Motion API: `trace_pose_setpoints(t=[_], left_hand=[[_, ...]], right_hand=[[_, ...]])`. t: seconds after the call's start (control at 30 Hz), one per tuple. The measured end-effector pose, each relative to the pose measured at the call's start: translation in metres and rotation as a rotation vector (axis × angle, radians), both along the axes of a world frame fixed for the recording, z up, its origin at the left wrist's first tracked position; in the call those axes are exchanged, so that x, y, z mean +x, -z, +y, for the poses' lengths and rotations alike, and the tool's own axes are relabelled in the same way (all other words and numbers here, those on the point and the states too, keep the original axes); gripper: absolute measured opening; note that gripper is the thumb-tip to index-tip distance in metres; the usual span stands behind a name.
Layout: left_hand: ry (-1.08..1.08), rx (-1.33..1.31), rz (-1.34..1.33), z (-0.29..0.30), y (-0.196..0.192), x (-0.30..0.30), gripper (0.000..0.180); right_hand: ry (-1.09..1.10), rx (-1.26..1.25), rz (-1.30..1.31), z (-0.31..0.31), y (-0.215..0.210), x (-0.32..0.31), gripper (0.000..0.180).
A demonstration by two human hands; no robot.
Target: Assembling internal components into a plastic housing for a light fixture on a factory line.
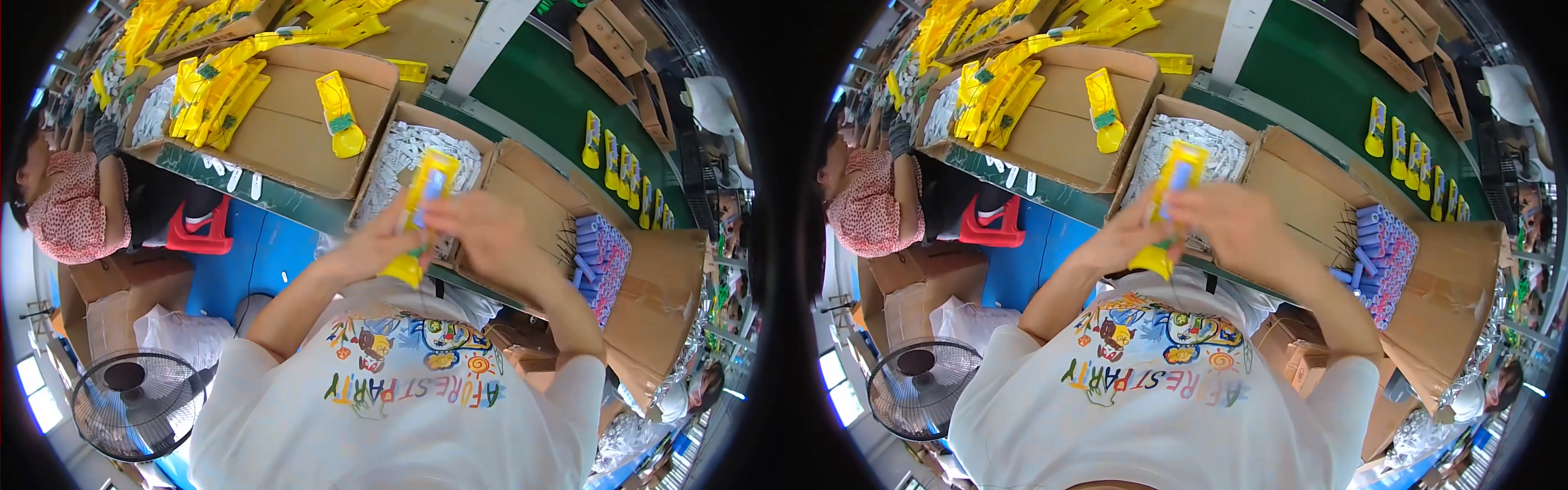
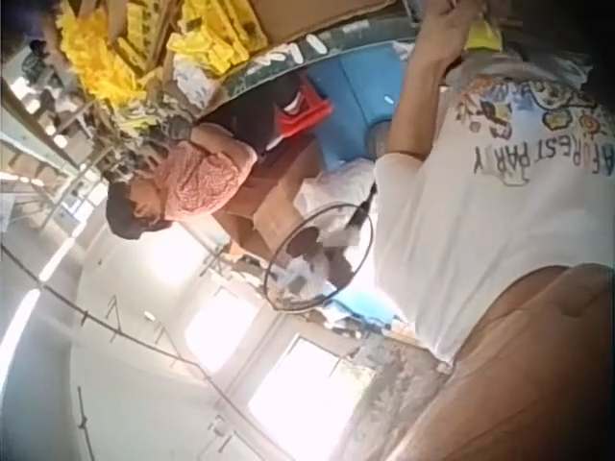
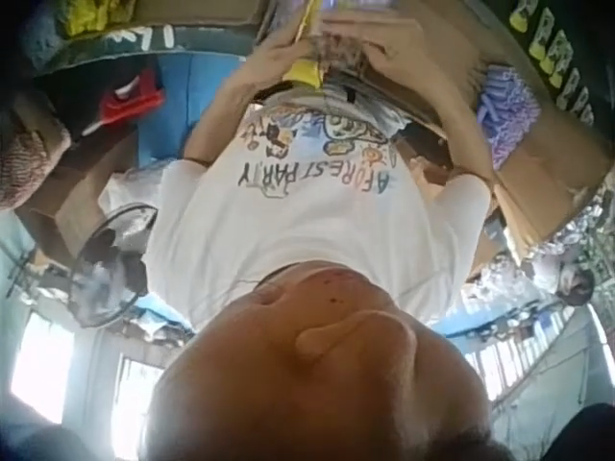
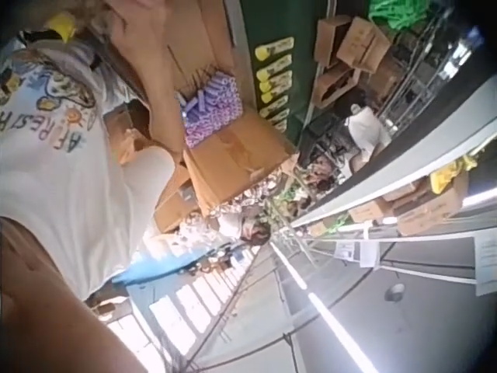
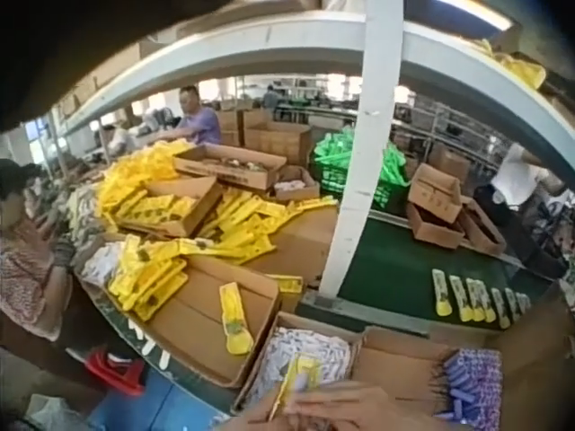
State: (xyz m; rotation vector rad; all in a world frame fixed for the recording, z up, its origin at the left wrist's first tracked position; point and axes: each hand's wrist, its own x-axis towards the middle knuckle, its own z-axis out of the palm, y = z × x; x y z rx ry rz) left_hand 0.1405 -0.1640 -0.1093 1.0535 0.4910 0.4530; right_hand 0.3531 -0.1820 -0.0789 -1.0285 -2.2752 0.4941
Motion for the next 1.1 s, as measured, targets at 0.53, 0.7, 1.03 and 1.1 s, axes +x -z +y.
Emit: trace_pose_setpoints(t=[0.53,0.7,1.03,1.1], left_hand=[[-0.259,-0.433,-0.346,-0.014,0.014,-0.040,0.065],[-0.192,-0.404,-0.282,-0.017,0.018,-0.032,0.061],[-0.259,0.019,0.049,-0.018,0.009,-0.013,0.036],[-0.289,0.058,0.073,-0.020,0.009,-0.011,0.037]], right_hand=[[0.238,-0.430,0.247,0.083,0.034,-0.013,0.018],[0.230,-0.577,0.564,0.075,0.032,-0.005,0.020],[0.123,-0.654,0.736,0.051,-0.002,-0.024,0.021],[0.160,-0.701,0.782,0.049,-0.009,-0.034,0.018]])
